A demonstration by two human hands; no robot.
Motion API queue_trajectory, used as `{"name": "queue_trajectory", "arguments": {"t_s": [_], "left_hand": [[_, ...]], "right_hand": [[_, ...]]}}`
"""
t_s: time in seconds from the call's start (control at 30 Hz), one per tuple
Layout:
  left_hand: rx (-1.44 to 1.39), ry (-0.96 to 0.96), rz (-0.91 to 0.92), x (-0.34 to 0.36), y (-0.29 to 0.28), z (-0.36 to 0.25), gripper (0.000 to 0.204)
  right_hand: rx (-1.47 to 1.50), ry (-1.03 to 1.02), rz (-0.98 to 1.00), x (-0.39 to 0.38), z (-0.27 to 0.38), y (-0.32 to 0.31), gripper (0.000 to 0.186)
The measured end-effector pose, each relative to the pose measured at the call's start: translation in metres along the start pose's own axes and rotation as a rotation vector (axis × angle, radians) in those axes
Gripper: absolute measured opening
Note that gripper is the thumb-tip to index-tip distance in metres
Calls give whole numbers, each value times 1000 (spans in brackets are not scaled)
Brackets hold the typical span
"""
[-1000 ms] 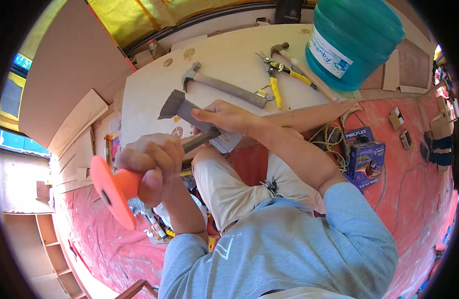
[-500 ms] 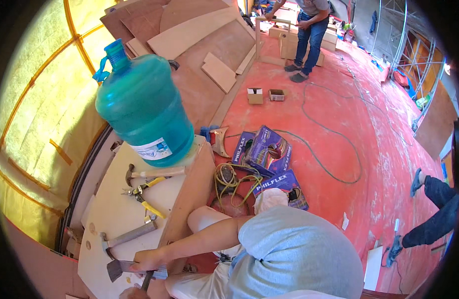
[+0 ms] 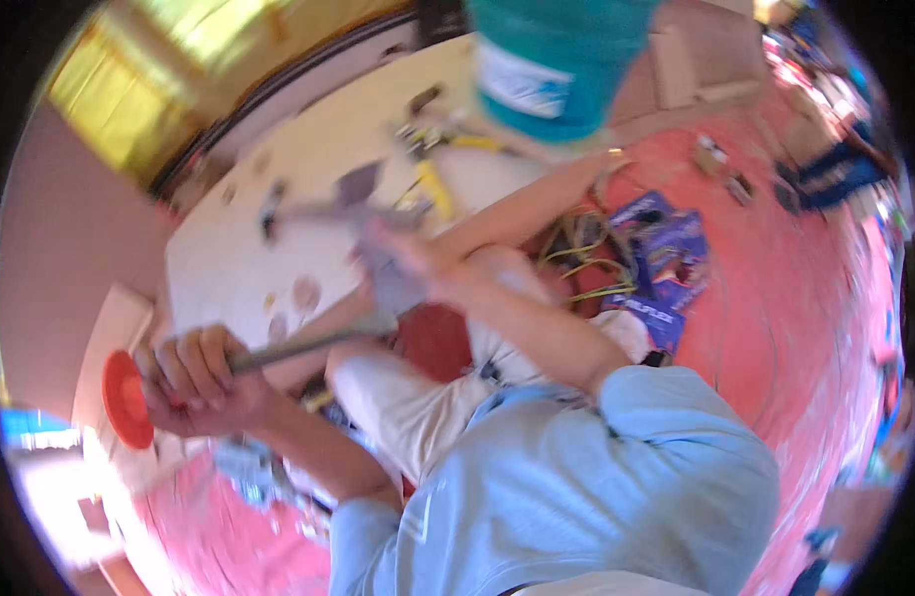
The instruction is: The person prepares a wooden surface by using a hammer and chisel to carve out a recess, then cleans the area by hand and checks the fit of a metal bracket.
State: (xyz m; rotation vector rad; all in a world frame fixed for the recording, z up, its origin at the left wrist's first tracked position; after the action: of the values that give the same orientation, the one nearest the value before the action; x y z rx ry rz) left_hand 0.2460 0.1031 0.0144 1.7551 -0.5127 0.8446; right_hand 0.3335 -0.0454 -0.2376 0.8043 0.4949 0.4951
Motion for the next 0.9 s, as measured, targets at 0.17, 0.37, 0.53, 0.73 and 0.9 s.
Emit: {"name": "queue_trajectory", "arguments": {"t_s": [0.17, 0.37, 0.53, 0.73, 0.9], "left_hand": [[1272, -139, -380, -31, -67, -89, 14], [2243, -764, -93, -27, -205, -50, 43], [2478, -926, -53, -50, -280, -54, 46], [2648, -665, -2, -58, -281, -59, 44], [2090, -651, -95, -60, -208, -19, 50]], "right_hand": [[-214, -217, 151, -40, 53, 29, 63], [-390, -388, 168, -42, 58, 48, 68], [-319, -340, 163, -51, 57, 49, 66], [-266, -291, 136, -48, 47, 38, 67], [-588, -331, -23, -27, 16, -3, 60]]}}
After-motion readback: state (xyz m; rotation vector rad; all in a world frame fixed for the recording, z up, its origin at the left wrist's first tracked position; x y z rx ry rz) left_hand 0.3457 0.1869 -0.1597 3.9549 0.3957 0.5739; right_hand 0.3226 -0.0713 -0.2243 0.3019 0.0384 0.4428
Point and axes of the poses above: each hand's wrist, its own x-axis towards the middle knuckle, its own y-axis out of the palm, z = x × y, the point moved 7 cm from there along x, towards the middle knuckle, and after that the axes turned 1 degree about -x, right-handed, at the moved point
